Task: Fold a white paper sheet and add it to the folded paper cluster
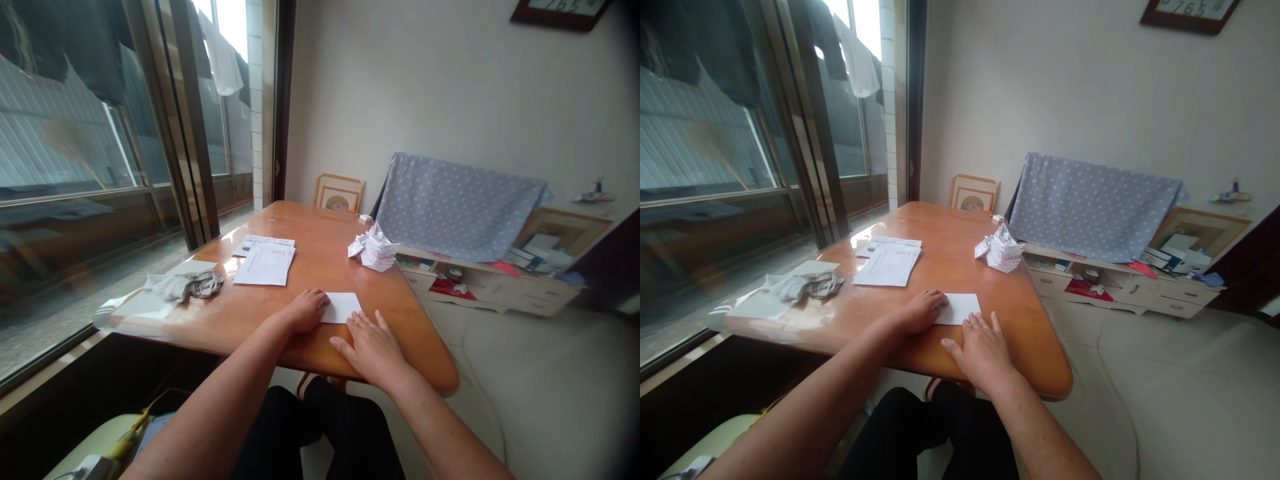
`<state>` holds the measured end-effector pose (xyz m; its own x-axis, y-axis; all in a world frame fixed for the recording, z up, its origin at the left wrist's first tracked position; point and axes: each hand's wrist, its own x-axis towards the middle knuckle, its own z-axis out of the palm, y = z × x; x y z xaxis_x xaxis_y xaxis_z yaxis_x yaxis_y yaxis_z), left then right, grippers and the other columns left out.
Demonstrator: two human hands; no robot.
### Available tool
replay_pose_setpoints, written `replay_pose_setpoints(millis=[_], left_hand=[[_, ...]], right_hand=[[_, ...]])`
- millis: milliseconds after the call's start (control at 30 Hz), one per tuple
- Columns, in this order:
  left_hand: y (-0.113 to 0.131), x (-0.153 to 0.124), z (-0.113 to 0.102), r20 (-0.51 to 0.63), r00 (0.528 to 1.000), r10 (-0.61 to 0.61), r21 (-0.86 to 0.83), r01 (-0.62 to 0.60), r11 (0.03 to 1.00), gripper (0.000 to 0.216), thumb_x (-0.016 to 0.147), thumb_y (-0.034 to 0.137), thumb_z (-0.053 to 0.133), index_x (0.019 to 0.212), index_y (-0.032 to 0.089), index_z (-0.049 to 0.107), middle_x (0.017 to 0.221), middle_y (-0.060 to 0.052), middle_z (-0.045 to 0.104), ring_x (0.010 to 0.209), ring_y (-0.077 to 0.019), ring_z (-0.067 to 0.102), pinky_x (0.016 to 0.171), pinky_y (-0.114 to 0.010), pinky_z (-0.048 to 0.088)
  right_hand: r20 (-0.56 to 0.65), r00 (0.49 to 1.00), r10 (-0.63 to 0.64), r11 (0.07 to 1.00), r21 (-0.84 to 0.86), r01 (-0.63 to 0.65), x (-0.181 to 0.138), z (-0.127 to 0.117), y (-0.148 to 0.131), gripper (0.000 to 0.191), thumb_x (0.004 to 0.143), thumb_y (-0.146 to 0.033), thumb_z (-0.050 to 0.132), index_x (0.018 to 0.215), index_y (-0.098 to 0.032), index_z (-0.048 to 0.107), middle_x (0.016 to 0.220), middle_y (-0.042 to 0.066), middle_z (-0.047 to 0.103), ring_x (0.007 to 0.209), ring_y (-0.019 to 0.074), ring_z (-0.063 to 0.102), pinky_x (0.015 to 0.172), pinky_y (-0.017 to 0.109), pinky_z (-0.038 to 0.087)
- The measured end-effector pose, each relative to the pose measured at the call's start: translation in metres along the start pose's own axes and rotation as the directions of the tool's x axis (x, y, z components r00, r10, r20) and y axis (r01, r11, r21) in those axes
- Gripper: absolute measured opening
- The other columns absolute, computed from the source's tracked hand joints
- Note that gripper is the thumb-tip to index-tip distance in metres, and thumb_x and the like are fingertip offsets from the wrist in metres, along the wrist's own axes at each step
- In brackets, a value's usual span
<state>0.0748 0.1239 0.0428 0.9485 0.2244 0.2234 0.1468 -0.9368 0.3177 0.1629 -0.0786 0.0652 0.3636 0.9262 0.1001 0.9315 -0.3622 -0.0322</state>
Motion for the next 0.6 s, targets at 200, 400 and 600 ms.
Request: replay_pose_setpoints(millis=[200,400,600], left_hand=[[-0.008,0.008,0.001,0.019,0.999,0.04,-0.032,-0.039,0.999,0.024,0.093,0.014,0.045,0.104,0.013,0.067,0.113,-0.013,0.067,0.1,-0.0216,0.063,0.095,-0.034,0.049],[-0.013,0.013,-0.002,0.078,0.992,0.099,-0.088,-0.092,0.992,0.016,0.091,0.019,0.054,0.083,0.015,0.067,0.101,-0.011,0.071,0.098,-0.0214,0.062,0.097,-0.031,0.047],[-0.008,0.012,-0.005,0.027,0.996,-0.082,-0.176,0.086,0.981,0.046,0.103,0.037,0.028,0.102,0.012,0.067,0.109,-0.014,0.07,0.099,-0.0224,0.065,0.093,-0.032,0.05]], right_hand=[[0.01,0.998,-0.06,0.996,0.071,0.059,0.007,0.003,-0.028,0.085,0.094,-0.071,0.031,0.144,-0.005,0.051,0.15,0.022,0.048,0.144,0.0342,0.036,0.122,0.048,0.009],[-0.04,0.994,-0.103,0.979,0.171,0.109,0.013,0.005,-0.051,0.082,0.093,-0.07,0.038,0.152,-0.013,0.042,0.153,0.017,0.045,0.145,0.0306,0.034,0.122,0.047,0.009],[-0.074,0.992,-0.106,0.977,0.176,0.117,0.014,0.007,-0.062,0.086,0.091,-0.072,0.04,0.15,-0.01,0.043,0.152,0.02,0.046,0.146,0.0328,0.033,0.121,0.049,0.011]])
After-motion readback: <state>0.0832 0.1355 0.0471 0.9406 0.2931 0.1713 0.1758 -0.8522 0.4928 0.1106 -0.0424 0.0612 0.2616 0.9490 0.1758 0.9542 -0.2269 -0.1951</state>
